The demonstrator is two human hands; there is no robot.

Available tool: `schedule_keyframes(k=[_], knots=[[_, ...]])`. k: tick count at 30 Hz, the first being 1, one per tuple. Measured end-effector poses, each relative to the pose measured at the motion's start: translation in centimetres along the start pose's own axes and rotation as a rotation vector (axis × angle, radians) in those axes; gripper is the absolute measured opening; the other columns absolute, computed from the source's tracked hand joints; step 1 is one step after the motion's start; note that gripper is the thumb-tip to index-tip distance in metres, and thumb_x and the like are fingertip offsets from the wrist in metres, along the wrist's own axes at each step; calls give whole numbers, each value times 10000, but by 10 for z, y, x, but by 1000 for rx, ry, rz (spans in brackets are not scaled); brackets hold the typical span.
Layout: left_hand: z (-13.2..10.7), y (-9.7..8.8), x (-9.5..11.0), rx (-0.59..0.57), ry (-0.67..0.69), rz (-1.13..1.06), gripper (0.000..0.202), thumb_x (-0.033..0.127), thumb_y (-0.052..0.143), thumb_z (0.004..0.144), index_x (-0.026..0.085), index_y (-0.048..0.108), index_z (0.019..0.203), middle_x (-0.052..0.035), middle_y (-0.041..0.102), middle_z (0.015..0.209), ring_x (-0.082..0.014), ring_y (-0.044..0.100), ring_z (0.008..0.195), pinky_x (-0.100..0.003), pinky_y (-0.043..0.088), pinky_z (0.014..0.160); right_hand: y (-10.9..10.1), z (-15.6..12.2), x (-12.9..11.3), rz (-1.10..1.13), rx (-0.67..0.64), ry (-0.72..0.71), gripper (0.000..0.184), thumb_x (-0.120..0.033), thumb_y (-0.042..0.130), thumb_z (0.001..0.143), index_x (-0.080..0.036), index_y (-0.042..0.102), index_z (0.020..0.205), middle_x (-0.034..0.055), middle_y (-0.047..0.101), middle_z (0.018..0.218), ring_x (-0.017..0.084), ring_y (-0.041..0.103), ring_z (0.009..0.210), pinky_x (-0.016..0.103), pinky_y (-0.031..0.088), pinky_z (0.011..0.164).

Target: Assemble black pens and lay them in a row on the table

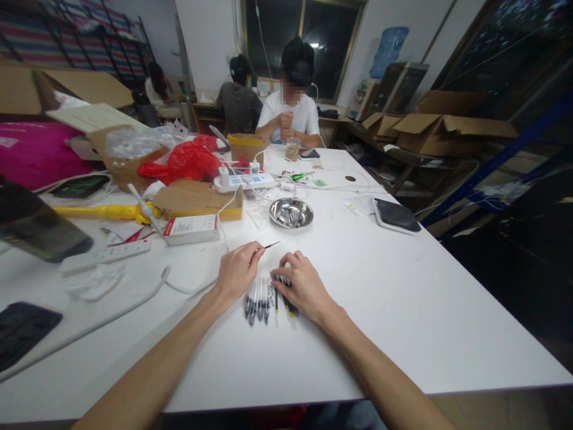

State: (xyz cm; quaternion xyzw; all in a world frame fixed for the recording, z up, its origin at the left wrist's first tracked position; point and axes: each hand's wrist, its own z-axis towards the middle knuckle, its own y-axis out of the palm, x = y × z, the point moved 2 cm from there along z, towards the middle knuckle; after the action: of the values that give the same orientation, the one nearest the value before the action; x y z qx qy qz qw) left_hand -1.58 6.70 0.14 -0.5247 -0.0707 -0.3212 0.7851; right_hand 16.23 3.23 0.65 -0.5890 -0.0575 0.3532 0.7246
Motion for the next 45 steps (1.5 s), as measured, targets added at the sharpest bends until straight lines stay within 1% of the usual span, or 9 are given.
schedule_keyframes(k=[9, 16, 23, 27, 31, 33, 38, 42, 45], knots=[[0, 2, 0, -38, 1, 20, 245, 337, 425, 1002, 250, 621, 885, 14, 721, 833, -169, 661, 767, -266, 394, 638, 1, -1, 0, 14, 6, 33, 137, -292, 709, 880, -226, 748, 993, 73, 615, 1009, 243, 499, 963, 382, 457, 819], [0, 0, 1, -67, -14, 30, 238, 336, 435, 999, 247, 628, 892, 14, 727, 851, -171, 663, 780, -265, 381, 641, 0, 1, -2, 54, 29, 64, 115, -204, 726, 855, -211, 751, 966, 70, 624, 997, 244, 508, 971, 377, 465, 832], [-1, -2, 4, -102, -40, 42, 257, 345, 417, 1008, 244, 637, 923, 14, 729, 877, -165, 666, 813, -258, 376, 666, 2, 1, -2, 96, 54, 41, 130, -182, 738, 840, -203, 727, 969, 69, 621, 997, 245, 506, 968, 380, 457, 839], [0, -2, 5, -113, -46, 54, 264, 356, 418, 1008, 245, 645, 932, 13, 733, 885, -165, 668, 811, -261, 371, 659, 2, 2, -2, 145, 71, 35, 127, -123, 731, 829, -203, 719, 927, 64, 627, 985, 240, 509, 959, 372, 446, 829], [0, -2, 4, -112, -39, 50, 253, 344, 426, 1004, 243, 643, 925, 14, 733, 889, -162, 667, 806, -260, 375, 663, -5, 3, -3, 308, 94, 46, 138, -68, 733, 802, -202, 716, 828, 41, 649, 920, 218, 535, 924, 357, 434, 845], [-1, -2, 4, -108, -29, 42, 249, 340, 425, 1005, 241, 638, 919, 16, 732, 885, -161, 665, 802, -259, 377, 664, -11, 4, -2, 431, 145, 74, 132, -73, 728, 802, -204, 713, 813, 24, 671, 876, 202, 562, 894, 347, 431, 851], [-1, -3, 5, -98, 15, -8, 260, 340, 416, 1010, 233, 630, 910, 11, 724, 900, -153, 661, 817, -257, 403, 700, -17, 5, 12, 774, 386, 329, 20, -194, 721, 815, -187, 704, 807, 17, 713, 816, 171, 627, 762, 295, 429, 703], [-2, -2, 8, -111, 61, -65, 259, 342, 420, 1012, 227, 631, 914, 5, 713, 895, -150, 660, 838, -257, 417, 732, -12, 7, 24, 1046, 557, 452, 168, -285, 778, 753, -181, 693, 855, 29, 717, 810, 174, 648, 757, 299, 473, 717], [-3, -1, 9, -135, 93, -77, 261, 344, 419, 1015, 224, 630, 917, 4, 702, 878, -150, 657, 838, -260, 418, 740, -10, 7, 25, 1149, 568, 484, 216, -301, 809, 711, -178, 696, 847, 30, 717, 781, 174, 655, 751, 311, 499, 757]])
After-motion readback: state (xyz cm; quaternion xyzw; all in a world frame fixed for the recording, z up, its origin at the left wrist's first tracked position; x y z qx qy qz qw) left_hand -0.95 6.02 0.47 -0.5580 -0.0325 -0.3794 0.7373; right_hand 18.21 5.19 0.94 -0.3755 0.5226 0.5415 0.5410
